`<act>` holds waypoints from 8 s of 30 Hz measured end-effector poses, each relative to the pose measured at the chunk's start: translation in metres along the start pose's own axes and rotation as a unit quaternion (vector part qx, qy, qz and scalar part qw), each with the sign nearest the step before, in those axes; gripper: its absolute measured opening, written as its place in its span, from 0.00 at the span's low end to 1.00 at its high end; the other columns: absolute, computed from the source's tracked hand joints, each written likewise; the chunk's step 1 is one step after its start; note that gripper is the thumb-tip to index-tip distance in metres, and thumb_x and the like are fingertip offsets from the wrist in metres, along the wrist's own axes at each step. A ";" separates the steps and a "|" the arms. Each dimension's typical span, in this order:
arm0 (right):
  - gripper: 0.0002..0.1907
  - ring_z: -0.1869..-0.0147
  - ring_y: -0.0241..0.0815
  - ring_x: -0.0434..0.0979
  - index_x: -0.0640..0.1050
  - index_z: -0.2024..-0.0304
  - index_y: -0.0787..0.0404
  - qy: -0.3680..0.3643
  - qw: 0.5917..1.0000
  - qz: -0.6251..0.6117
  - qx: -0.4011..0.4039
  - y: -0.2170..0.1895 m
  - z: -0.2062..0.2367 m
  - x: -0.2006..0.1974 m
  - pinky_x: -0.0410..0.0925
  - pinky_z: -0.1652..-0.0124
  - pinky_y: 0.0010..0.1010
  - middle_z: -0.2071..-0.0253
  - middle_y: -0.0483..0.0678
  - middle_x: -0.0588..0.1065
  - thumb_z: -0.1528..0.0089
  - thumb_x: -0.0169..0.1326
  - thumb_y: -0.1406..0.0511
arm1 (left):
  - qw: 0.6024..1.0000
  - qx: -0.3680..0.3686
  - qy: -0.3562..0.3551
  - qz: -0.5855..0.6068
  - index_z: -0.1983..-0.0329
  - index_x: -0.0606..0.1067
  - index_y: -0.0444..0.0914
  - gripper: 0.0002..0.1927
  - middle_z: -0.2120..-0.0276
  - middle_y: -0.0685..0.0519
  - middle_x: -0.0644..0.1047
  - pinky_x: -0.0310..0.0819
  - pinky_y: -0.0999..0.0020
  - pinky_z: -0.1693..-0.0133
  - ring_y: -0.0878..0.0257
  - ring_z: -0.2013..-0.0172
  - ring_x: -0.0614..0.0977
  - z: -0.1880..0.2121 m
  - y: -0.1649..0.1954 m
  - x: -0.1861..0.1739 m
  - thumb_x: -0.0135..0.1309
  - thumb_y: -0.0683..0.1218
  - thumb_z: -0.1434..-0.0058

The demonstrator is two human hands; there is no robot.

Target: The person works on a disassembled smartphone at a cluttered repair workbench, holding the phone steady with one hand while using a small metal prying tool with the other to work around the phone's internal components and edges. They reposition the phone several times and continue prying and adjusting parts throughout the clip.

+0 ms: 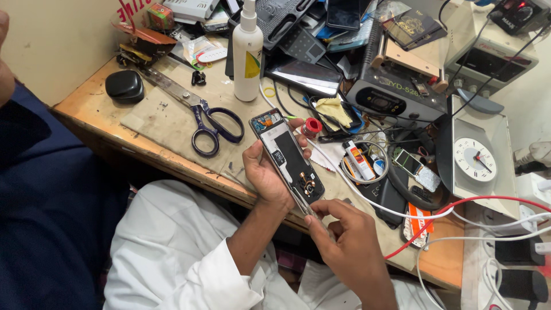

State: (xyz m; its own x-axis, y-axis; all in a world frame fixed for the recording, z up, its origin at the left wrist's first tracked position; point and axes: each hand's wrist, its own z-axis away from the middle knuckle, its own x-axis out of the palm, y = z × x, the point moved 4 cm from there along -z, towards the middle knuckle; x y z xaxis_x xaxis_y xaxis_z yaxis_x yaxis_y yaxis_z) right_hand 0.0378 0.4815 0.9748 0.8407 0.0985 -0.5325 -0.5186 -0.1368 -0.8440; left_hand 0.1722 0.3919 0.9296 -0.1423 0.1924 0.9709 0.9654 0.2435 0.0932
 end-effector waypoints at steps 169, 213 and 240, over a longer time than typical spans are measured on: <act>0.12 0.78 0.36 0.71 0.83 0.61 0.59 0.049 0.992 0.111 -0.020 -0.041 -0.013 0.008 0.66 0.76 0.28 0.70 0.44 0.79 0.49 0.66 0.68 | 0.999 0.038 -0.004 -0.025 0.27 0.60 0.43 0.33 0.43 0.39 0.72 0.75 0.64 0.58 0.60 0.58 0.77 0.001 0.003 -0.005 0.35 0.68 0.24; 0.10 0.80 0.20 0.60 0.83 0.61 0.65 -0.071 0.990 -0.103 0.067 -0.007 -0.049 0.014 0.52 0.82 0.18 0.71 0.36 0.74 0.47 0.66 0.73 | 0.996 0.036 -0.006 -0.080 0.24 0.58 0.40 0.36 0.45 0.42 0.72 0.77 0.69 0.59 0.63 0.59 0.76 0.000 0.002 0.002 0.32 0.68 0.24; 0.12 0.78 0.23 0.69 0.82 0.58 0.66 -0.010 0.997 -0.072 0.014 -0.014 -0.039 0.010 0.63 0.81 0.20 0.69 0.40 0.77 0.44 0.64 0.71 | 0.996 0.010 0.042 -0.082 0.36 0.65 0.35 0.36 0.49 0.43 0.75 0.77 0.67 0.61 0.62 0.60 0.76 -0.003 -0.001 -0.004 0.36 0.69 0.27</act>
State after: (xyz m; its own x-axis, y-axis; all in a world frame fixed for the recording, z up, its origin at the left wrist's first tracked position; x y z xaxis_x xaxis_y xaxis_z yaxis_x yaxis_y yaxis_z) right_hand 0.0598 0.4464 0.9833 0.9039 0.1341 -0.4062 -0.3969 -0.0913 -0.9133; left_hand 0.1727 0.3878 0.9263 -0.2778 0.0681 0.9582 0.9259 0.2848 0.2482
